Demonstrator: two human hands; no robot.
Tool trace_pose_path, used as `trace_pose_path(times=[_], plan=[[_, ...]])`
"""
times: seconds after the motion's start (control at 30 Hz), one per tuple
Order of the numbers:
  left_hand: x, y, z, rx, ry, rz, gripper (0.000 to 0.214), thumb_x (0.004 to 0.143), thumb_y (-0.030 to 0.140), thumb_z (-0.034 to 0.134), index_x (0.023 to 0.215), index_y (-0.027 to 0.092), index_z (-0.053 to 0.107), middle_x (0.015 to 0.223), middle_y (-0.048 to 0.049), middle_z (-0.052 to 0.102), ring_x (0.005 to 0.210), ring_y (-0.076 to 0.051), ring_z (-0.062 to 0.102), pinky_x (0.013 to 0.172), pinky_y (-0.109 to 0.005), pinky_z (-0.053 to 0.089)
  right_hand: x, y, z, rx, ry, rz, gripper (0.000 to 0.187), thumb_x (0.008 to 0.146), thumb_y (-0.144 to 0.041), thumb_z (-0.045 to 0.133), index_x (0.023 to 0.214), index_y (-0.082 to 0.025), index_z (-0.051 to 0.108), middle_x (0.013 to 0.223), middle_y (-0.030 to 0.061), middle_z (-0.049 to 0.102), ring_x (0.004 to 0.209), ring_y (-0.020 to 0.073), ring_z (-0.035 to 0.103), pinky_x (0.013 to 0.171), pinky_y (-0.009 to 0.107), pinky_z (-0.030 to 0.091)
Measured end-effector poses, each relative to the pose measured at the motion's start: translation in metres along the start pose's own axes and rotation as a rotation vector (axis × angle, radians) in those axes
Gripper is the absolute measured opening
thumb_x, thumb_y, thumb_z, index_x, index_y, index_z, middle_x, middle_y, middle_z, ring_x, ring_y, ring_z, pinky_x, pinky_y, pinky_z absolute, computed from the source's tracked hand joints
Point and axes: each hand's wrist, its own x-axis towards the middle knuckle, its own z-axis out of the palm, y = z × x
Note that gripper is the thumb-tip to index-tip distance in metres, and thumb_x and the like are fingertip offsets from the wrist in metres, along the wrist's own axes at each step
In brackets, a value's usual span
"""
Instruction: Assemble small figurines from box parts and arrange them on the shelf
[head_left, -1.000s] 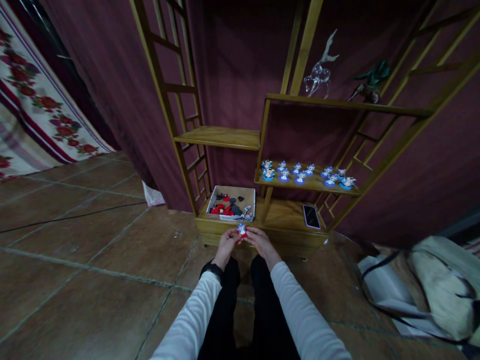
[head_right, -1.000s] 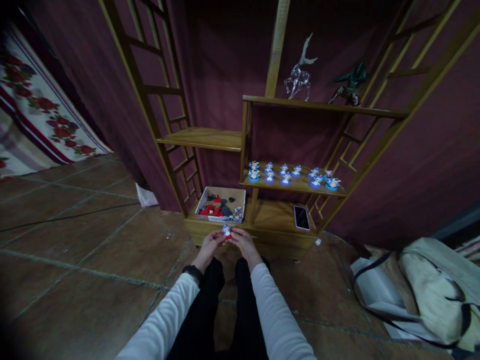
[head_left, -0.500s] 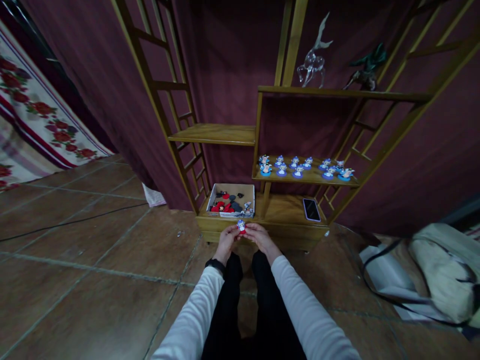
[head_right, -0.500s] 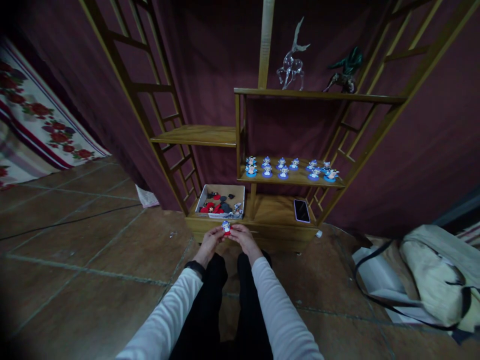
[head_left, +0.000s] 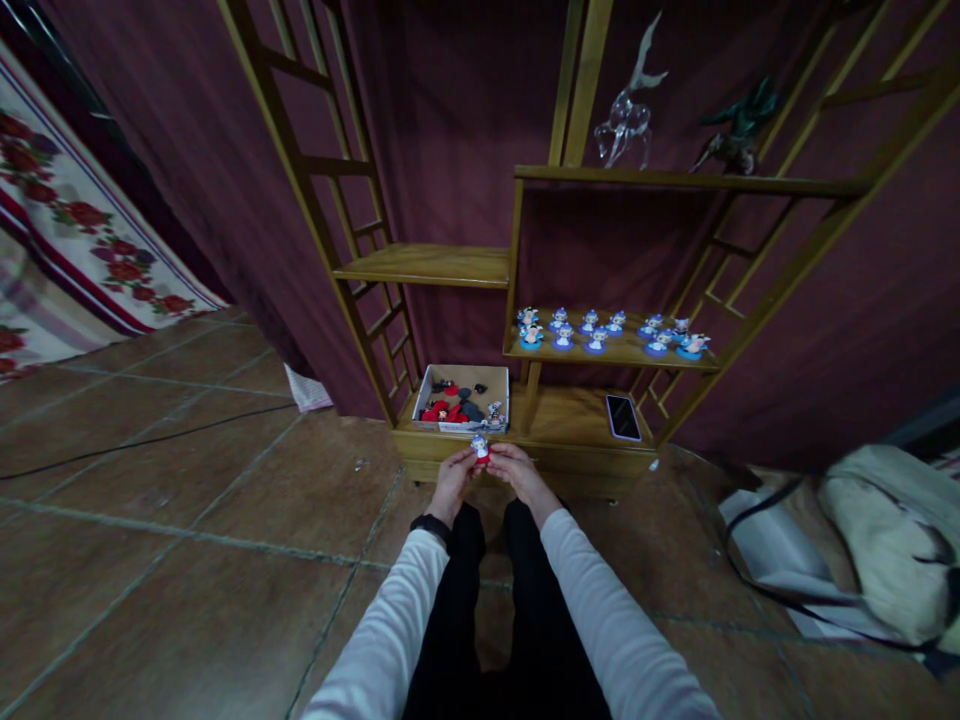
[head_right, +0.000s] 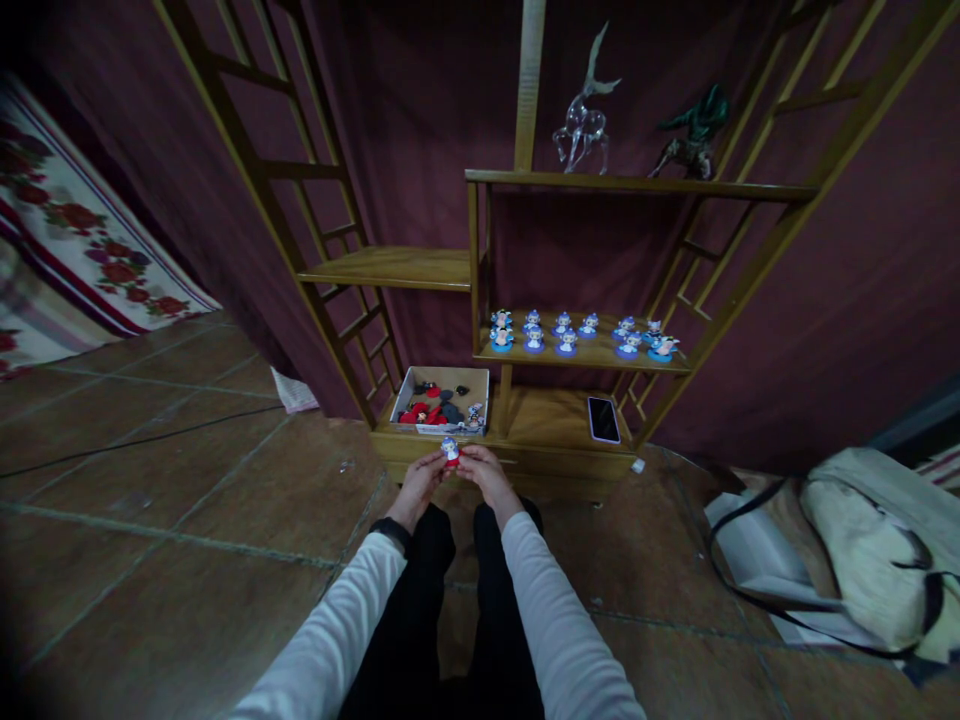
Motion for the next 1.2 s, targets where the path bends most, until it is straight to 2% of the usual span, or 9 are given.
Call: trace_pose_path(times=[0.3,0.63,0.93,1.2], plan=[[-0.0011,0.0015,0.0007,-0.001,-0.049,-0.011,0.022,0.061,0.011,0.07,0.082,0.009,0.064,0.073,-0.0081,0.068,0.061,-0.011,0.061,0.059,-0.021,0.046,-0.0007,-0.0019,-0.0001,0.03,-0.001,-0.004,0.038,0.054,-0.029,0.074,0.088,-0.017,0.062,0.078,0.0046,0.067,0.071,0.0161,0.063,0.078,0.035,0.047],[-0.0002,-0.0001,0.0002,0.042,-0.086,0.038,0.039,0.051,0.016,0.077,0.087,0.011,0.062,0.069,-0.0041,0.066,0.06,-0.01,0.059,0.061,-0.022,0.045,0.0002,-0.0019,-0.0004,0.049,-0.01,-0.019,0.04,0.051,-0.028,0.075,0.087,-0.017,0.063,0.086,0.0058,0.068,0.076,0.0169,0.063,0.08,0.035,0.046],[0.0011,-0.001,-0.0002,0.059,-0.113,0.034,0.052,0.047,0.018,0.079,0.095,0.011,0.063,0.074,-0.0059,0.068,0.063,-0.011,0.06,0.062,-0.023,0.043,-0.0002,-0.0033,0.0005,0.064,0.026,-0.022,0.038,0.051,-0.028,0.075,0.086,-0.017,0.063,0.084,0.0056,0.068,0.078,0.018,0.063,0.079,0.036,0.047],[-0.0004,-0.0008,-0.0008,0.045,-0.111,0.043,0.047,0.048,0.019,0.079,0.092,0.01,0.064,0.072,-0.006,0.068,0.062,-0.011,0.06,0.063,-0.023,0.044,-0.0014,-0.0037,-0.0012,0.067,0.004,-0.005,0.039,0.054,-0.03,0.074,0.088,-0.016,0.063,0.08,0.0056,0.068,0.074,0.017,0.063,0.08,0.036,0.047]])
